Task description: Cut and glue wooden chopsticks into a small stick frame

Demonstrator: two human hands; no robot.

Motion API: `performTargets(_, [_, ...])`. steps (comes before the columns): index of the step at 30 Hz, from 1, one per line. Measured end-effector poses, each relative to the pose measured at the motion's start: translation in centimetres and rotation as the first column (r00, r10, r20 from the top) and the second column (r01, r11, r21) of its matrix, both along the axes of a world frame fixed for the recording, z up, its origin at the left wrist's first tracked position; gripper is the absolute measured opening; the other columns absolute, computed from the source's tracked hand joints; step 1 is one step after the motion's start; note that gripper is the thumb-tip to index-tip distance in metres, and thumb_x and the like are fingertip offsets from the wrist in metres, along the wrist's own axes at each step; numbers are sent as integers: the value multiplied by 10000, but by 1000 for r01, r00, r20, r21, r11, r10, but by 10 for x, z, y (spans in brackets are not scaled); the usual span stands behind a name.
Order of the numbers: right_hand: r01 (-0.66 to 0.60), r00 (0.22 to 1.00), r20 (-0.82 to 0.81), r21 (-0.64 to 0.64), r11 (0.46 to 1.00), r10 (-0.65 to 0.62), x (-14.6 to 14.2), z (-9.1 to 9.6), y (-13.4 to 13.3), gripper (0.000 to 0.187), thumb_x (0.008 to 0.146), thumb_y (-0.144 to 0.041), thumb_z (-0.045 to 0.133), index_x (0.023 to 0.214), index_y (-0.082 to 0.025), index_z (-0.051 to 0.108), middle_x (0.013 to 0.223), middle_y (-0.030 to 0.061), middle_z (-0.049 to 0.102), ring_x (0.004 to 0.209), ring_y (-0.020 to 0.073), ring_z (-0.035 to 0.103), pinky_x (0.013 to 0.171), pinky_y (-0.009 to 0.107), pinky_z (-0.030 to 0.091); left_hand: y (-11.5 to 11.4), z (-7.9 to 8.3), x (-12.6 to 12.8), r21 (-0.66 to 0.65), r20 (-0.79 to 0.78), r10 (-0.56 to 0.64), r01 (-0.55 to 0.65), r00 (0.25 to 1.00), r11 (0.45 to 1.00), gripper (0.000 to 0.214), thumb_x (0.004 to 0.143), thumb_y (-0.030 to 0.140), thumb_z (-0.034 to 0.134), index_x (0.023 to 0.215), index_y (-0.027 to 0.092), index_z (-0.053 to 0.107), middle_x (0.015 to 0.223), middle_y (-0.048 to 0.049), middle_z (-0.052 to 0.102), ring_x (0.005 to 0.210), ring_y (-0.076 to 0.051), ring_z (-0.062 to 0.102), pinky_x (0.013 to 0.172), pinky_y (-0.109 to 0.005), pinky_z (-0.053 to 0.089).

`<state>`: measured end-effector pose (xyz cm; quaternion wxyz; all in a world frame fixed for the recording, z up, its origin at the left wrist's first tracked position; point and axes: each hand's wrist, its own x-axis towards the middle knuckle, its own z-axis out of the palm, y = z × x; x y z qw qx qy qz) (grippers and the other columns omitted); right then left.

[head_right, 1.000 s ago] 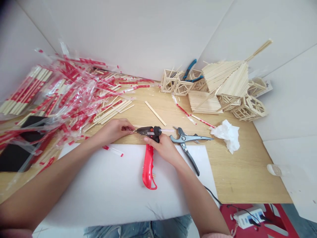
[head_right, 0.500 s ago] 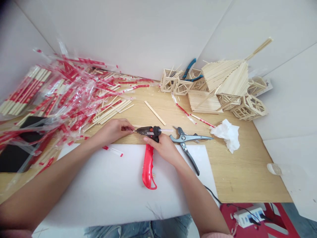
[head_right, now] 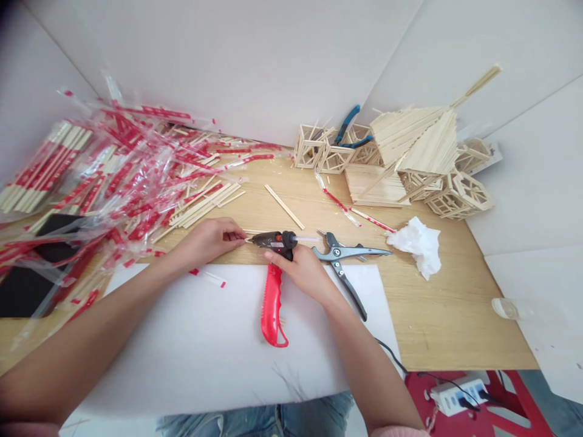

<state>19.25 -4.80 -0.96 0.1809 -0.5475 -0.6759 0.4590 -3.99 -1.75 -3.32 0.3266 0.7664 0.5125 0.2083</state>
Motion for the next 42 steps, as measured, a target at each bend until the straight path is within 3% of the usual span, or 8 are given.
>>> performTargets(27, [26,999,46,-2,1000,-26,8,-1,-1,426,752,-574,507,758,-162,616,644,2,560,641,159,512,555,241,358,-1,-3,2,13,-18,12,-12,1000,1000,205,754,280,515,812,161,673,767,-36,620,655,-134,563,635,-248,440])
performTargets(36, [42,997,61,-18,999,-40,12,0,-1,417,750,-576,520,791,-177,634,628,5,578,603,158,511,538,246,352,-1,-1,2,7,-32,5,-5,999,1000,202,753,268,517,821,156,671,765,-36,619,651,-131,562,641,-249,439])
performTargets(42, [42,995,94,-40,998,-38,16,-2,0,445,747,-598,503,610,-178,550,522,-11,492,526,132,454,494,242,318,-1,-1,2,14,-26,6,-6,1000,1000,206,751,267,515,821,155,673,772,-37,617,651,-131,557,637,-248,440])
